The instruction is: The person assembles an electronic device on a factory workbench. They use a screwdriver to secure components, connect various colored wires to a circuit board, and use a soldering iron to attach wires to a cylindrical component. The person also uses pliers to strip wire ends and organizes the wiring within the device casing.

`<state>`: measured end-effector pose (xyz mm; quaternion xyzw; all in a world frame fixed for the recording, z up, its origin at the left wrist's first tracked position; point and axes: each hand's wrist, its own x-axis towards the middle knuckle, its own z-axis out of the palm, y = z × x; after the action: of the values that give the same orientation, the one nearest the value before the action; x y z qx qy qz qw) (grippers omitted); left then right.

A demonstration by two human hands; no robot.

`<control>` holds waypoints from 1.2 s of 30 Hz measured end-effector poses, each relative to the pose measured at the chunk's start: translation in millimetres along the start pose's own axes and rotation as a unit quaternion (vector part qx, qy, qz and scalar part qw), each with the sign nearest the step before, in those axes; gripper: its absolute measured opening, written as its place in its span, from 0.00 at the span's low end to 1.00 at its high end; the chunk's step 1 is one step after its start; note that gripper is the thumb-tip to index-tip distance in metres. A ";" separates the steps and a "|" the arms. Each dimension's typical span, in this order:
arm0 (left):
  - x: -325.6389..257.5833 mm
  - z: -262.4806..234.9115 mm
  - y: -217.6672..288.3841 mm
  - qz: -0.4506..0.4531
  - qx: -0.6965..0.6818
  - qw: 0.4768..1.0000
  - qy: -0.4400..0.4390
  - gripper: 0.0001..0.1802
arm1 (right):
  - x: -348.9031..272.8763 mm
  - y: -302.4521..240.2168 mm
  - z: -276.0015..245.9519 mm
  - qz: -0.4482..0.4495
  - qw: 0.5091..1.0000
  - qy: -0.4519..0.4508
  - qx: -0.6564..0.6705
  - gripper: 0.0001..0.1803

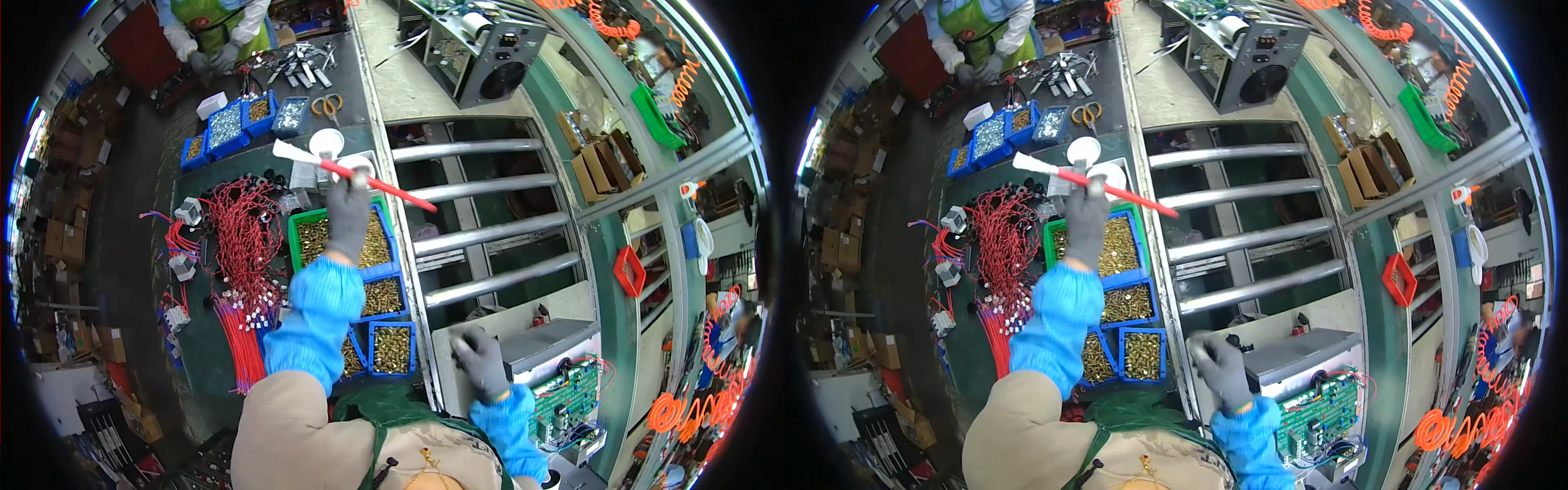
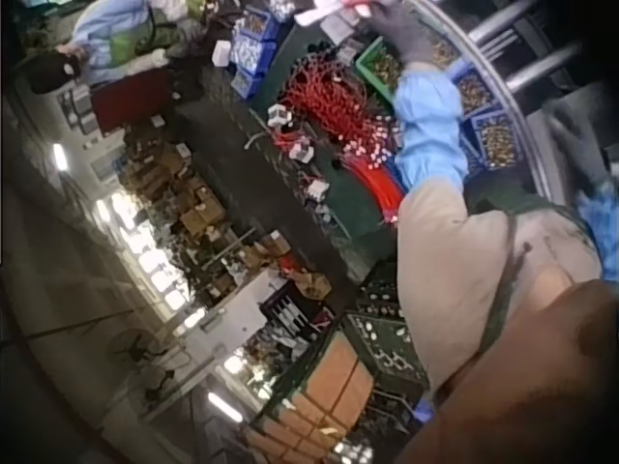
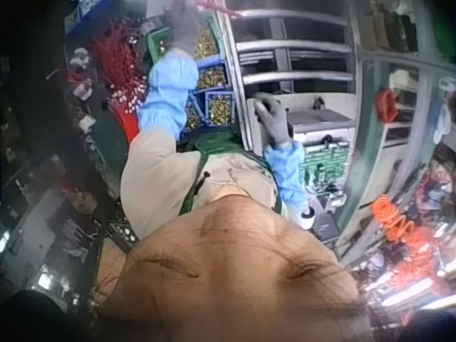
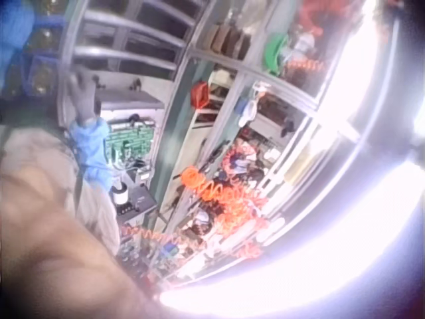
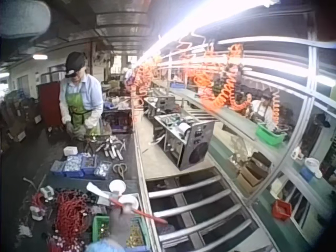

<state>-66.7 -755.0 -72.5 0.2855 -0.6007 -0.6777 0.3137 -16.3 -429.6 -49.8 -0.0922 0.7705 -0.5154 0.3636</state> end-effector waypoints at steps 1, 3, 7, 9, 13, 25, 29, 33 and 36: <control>-25.0 -0.8 5.0 -0.045 -0.055 0.997 -0.041 0.14 | 21.6 -11.5 11.3 -0.037 0.997 -0.007 0.066 0.14; -64.6 -2.1 13.9 -0.136 -0.167 0.968 -0.126 0.18 | 57.7 -47.5 34.6 -0.053 0.981 -0.015 0.185 0.28; -92.1 -1.2 30.4 -0.235 -0.337 0.891 -0.194 0.22 | 112.0 -96.8 74.0 -0.141 0.939 -0.070 0.306 0.33; -75.8 -17.2 13.1 -0.196 -0.252 0.928 -0.195 0.23 | 141.5 -109.7 86.1 -0.114 0.942 -0.073 0.307 0.35; -32.4 -74.1 -30.7 -0.002 0.085 0.991 -0.100 0.17 | 187.2 -147.7 74.9 -0.168 0.946 -0.056 0.271 0.20; 36.4 -88.5 -99.4 0.035 0.478 0.872 -0.096 0.18 | 317.5 -184.7 126.9 -0.260 0.815 -0.058 -0.515 0.19; 39.3 -88.9 -102.7 0.051 0.468 0.876 -0.102 0.18 | 330.1 -186.3 129.3 -0.146 0.916 -0.039 -0.373 0.25; 40.3 -91.2 -102.0 0.061 0.457 0.881 -0.110 0.18 | 336.7 -174.1 114.4 -0.094 0.988 0.013 -0.119 0.27; 38.7 -93.0 -100.4 0.080 0.437 0.890 -0.105 0.18 | 348.6 -160.2 99.0 -0.026 0.996 0.082 0.021 0.24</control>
<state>-28.7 -835.5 -183.3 0.2717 -0.8865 -0.3450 0.1457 -239.2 -754.1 -94.3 -0.0621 0.7841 -0.5467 0.2872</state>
